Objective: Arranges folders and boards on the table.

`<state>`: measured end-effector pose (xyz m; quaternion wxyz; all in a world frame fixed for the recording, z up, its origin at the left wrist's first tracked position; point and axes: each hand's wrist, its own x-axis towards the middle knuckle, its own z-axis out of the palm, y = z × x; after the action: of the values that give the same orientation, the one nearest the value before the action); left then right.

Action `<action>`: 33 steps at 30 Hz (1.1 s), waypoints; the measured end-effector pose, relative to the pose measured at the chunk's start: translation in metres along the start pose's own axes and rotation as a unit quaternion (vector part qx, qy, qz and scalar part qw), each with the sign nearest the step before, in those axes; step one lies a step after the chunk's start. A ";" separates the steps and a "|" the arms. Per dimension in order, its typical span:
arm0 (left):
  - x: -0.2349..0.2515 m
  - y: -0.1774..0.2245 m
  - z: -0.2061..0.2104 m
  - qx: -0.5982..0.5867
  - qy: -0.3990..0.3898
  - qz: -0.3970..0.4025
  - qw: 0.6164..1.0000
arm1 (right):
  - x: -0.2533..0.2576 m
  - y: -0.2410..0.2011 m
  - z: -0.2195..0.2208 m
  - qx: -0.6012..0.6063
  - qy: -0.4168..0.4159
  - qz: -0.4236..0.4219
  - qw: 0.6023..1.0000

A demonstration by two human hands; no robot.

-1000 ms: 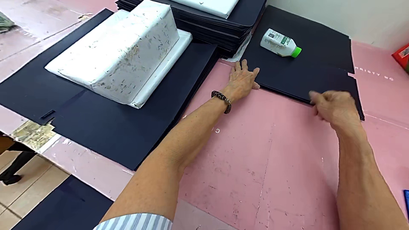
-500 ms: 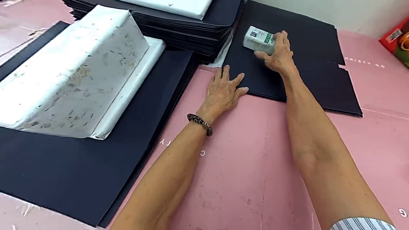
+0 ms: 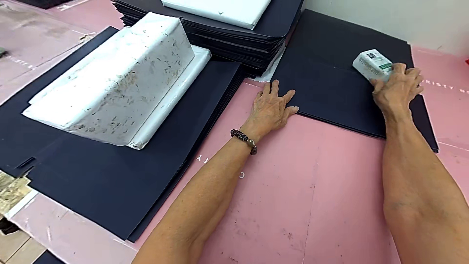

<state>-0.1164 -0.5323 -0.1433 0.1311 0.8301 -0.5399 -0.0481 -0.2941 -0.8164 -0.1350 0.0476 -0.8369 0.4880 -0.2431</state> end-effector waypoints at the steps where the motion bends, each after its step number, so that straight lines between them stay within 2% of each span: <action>1: 0.000 0.000 -0.001 -0.009 -0.011 -0.002 1.000 | -0.001 -0.001 0.001 -0.020 0.001 0.013 1.000; 4: -0.004 -0.002 -0.019 -0.040 -0.028 0.014 0.999 | -0.011 -0.021 -0.003 -0.044 0.009 0.032 0.998; 7: -0.025 -0.019 -0.076 0.003 0.010 0.033 0.999 | -0.028 -0.038 -0.011 -0.016 0.018 -0.088 0.996; 9: -0.052 -0.039 -0.123 0.052 0.030 0.019 0.998 | -0.042 -0.039 -0.019 -0.016 -0.034 -0.140 0.989; 11: -0.087 -0.073 -0.168 0.119 0.065 -0.025 0.991 | -0.057 -0.040 -0.029 -0.024 -0.123 -0.138 0.982; 13: -0.122 -0.120 -0.194 0.169 0.108 -0.073 0.977 | -0.065 -0.036 -0.025 -0.043 -0.194 -0.127 0.972; 14: -0.137 -0.143 -0.200 0.173 0.107 -0.109 0.973 | -0.070 -0.034 -0.019 -0.049 -0.199 -0.123 0.971; 16: -0.164 -0.167 -0.201 0.120 0.045 -0.216 0.968 | -0.078 -0.034 -0.008 -0.052 -0.173 -0.117 0.977; 18: -0.177 -0.169 -0.190 0.080 -0.008 -0.304 0.949 | -0.083 -0.032 -0.001 -0.045 -0.146 -0.114 0.982; 19: -0.182 -0.172 -0.186 0.068 0.000 -0.328 0.942 | -0.084 -0.032 0.003 -0.037 -0.129 -0.113 0.985; 21: -0.187 -0.178 -0.177 0.014 0.049 -0.343 0.938 | -0.087 -0.034 0.005 -0.010 -0.086 -0.109 0.990; 23: -0.186 -0.167 -0.174 -0.102 0.130 -0.334 0.928 | -0.090 -0.034 0.004 0.014 -0.040 -0.126 0.991; 27: -0.190 -0.128 -0.180 -0.301 0.242 -0.372 0.844 | -0.094 -0.036 0.006 0.011 -0.033 -0.174 0.984; 29: -0.197 -0.114 -0.188 -0.342 0.259 -0.366 0.826 | -0.093 -0.039 0.006 0.005 -0.038 -0.175 0.984; 33: -0.187 -0.075 -0.204 -0.376 0.243 -0.266 0.854 | -0.092 -0.037 0.008 0.005 -0.043 -0.173 0.984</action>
<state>-0.0824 -0.2999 0.0207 0.5425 0.8146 -0.1901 -0.0773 -0.2982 -0.7209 -0.1633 0.0303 -0.9181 0.3321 -0.2140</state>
